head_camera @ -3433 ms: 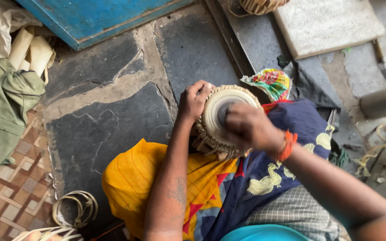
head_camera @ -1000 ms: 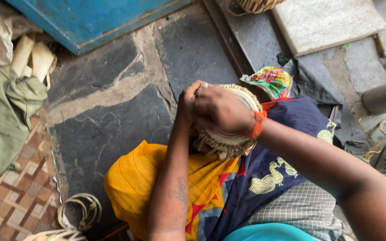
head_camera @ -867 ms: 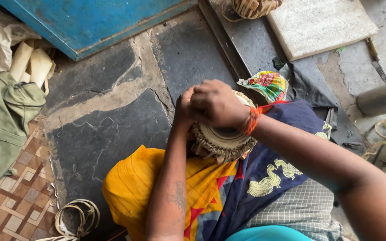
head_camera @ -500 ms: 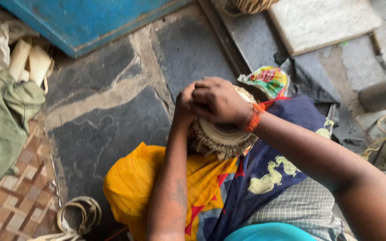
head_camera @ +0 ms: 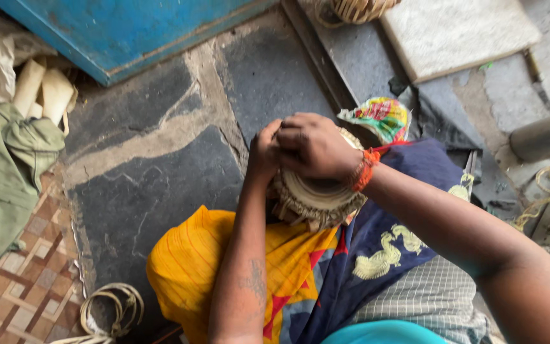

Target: The person sits on the floor with a tabla drum on their lap and works the black paste on the drumhead, rubbing and pressing it with their fingers to spread it evenly. They pick up a small dark object from the floor, use a flat metal tool on the drumhead, dip into a metal cup, and continue rubbing the paste surface by hand.

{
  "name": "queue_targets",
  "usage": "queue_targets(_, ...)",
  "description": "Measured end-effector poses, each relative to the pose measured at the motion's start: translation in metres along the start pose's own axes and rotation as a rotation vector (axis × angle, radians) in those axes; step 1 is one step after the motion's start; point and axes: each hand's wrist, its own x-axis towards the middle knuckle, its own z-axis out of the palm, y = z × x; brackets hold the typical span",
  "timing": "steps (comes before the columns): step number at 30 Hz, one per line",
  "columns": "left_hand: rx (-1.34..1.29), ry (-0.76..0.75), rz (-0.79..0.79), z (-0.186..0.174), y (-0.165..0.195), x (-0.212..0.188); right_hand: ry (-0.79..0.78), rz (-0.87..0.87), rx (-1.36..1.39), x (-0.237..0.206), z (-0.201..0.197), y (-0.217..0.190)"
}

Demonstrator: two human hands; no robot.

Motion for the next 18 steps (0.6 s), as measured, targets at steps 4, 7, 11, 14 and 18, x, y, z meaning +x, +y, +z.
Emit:
queue_targets(4, 0.001, 0.026, -0.09, 0.001, -0.001, 0.002, -0.057, -0.04, -0.077, 0.0, -0.003, -0.008)
queue_targets(7, 0.024, 0.034, -0.196, 0.006, -0.003, 0.003, -0.066, -0.127, 0.086, -0.025, 0.004, -0.037)
queue_targets(11, 0.026, 0.043, -0.159, 0.005, -0.001, 0.003, -0.067, -0.108, 0.085, -0.025, 0.006, -0.033)
queue_targets(14, 0.041, 0.026, -0.102, 0.0, 0.003, 0.001, 0.002, 0.014, -0.009, 0.0, -0.003, -0.003)
queue_targets(18, -0.003, 0.011, -0.062, 0.0, 0.009, 0.001, 0.007, -0.045, -0.127, 0.002, -0.004, -0.002)
